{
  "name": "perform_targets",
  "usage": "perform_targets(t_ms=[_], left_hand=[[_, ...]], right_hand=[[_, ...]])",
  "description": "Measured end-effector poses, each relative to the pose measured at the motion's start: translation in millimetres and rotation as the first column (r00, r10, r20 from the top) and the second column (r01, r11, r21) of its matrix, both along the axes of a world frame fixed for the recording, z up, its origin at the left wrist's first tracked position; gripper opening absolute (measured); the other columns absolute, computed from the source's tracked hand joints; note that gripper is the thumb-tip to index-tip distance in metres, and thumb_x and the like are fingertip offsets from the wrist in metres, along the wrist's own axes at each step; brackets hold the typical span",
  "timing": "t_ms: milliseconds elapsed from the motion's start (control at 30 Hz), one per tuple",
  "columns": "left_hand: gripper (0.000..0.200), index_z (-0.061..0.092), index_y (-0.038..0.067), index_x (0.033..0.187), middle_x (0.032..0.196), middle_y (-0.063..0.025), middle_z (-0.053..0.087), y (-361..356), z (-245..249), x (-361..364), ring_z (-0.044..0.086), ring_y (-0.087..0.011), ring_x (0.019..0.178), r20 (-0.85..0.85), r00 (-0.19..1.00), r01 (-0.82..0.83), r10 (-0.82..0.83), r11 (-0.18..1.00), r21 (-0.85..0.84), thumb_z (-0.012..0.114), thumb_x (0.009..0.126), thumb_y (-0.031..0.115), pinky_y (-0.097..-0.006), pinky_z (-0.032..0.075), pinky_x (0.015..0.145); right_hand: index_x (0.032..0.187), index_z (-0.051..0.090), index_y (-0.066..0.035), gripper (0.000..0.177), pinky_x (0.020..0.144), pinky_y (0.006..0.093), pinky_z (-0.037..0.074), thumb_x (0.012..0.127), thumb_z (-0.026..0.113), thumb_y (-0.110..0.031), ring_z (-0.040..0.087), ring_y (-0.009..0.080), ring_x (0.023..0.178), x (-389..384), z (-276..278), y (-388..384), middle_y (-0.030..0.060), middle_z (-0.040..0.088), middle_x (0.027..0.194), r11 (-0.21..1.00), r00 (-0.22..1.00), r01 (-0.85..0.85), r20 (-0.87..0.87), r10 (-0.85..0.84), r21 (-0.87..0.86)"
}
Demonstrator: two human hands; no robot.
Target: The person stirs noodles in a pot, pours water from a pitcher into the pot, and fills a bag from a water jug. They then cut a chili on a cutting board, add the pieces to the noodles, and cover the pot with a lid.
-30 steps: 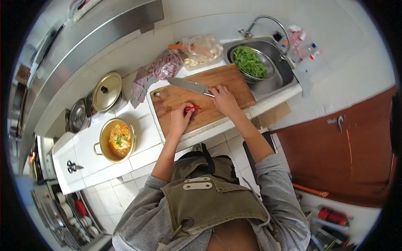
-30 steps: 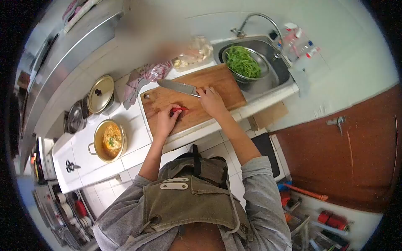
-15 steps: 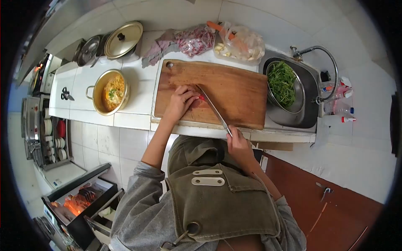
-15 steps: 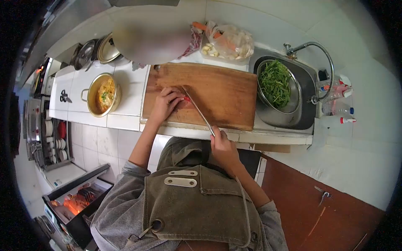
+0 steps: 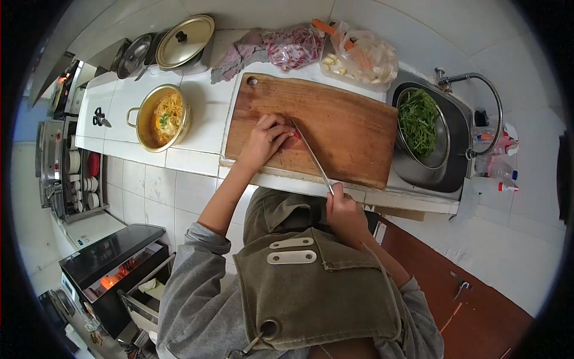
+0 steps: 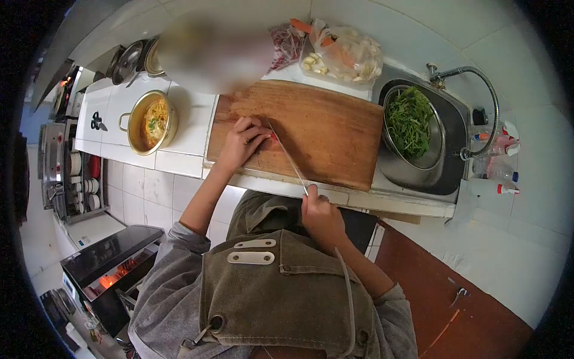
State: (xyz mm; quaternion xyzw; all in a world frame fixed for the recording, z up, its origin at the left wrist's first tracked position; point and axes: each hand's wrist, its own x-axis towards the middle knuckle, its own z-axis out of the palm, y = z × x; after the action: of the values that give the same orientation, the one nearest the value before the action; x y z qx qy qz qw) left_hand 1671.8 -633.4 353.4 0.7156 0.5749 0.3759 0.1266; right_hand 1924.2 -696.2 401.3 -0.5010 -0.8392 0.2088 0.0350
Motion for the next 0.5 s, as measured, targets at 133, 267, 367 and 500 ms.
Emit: perform_targets(t_ms=[133, 267, 367, 500], left_hand=[[0.015, 0.069, 0.008, 0.086, 0.086, -0.0074, 0.056, 0, 2, -3, 0.054, -0.0241, 0.083, -0.004, 1.0, 0.027, -0.027, 0.999, -0.018, 0.068, 0.071, 0.009, -0.0333, 0.045, 0.074], [0.015, 0.069, 0.007, 0.086, 0.087, -0.0074, 0.057, 1, 2, -3, 0.054, -0.0243, 0.083, 0.001, 0.999, 0.043, -0.043, 0.999, -0.027, 0.068, 0.071, 0.008, -0.0331, 0.046, 0.074], [0.015, 0.068, 0.007, 0.087, 0.089, -0.0072, 0.058, 3, -1, -7, 0.055, -0.0245, 0.082, -0.005, 1.0, 0.028, -0.028, 1.0, 0.01, 0.068, 0.071, 0.008, -0.0328, 0.046, 0.073], [0.015, 0.068, 0.006, 0.086, 0.091, -0.0071, 0.06, 2, -1, -6, 0.057, -0.0243, 0.081, -0.006, 1.0, 0.026, -0.026, 0.999, 0.026, 0.067, 0.072, 0.007, -0.0328, 0.047, 0.072]], right_hand=[[0.095, 0.044, -0.001, 0.019, 0.045, 0.0475, 0.045, 0.087, 0.05, -0.017, 0.057, 0.0385, 0.05, -19, -23, 4, 0.0186, 0.055, 0.054, 0.997, 0.996, 0.066, -0.05, -0.068, -0.031], [0.092, 0.043, -0.003, 0.019, 0.045, 0.0455, 0.048, 0.088, 0.049, -0.02, 0.059, 0.0379, 0.051, -29, -23, 13, 0.0201, 0.056, 0.056, 0.993, 0.995, 0.095, -0.023, -0.096, -0.069], [0.095, 0.044, 0.0, 0.018, 0.047, 0.0477, 0.045, 0.087, 0.05, -0.015, 0.057, 0.0398, 0.053, -8, -16, 4, 0.0212, 0.054, 0.055, 0.995, 0.992, 0.086, -0.094, -0.089, -0.042], [0.096, 0.044, -0.001, 0.02, 0.046, 0.0438, 0.047, 0.089, 0.049, -0.02, 0.059, 0.0352, 0.053, 3, -7, 2, 0.0181, 0.055, 0.055, 0.996, 0.986, 0.072, -0.149, -0.08, -0.061]])
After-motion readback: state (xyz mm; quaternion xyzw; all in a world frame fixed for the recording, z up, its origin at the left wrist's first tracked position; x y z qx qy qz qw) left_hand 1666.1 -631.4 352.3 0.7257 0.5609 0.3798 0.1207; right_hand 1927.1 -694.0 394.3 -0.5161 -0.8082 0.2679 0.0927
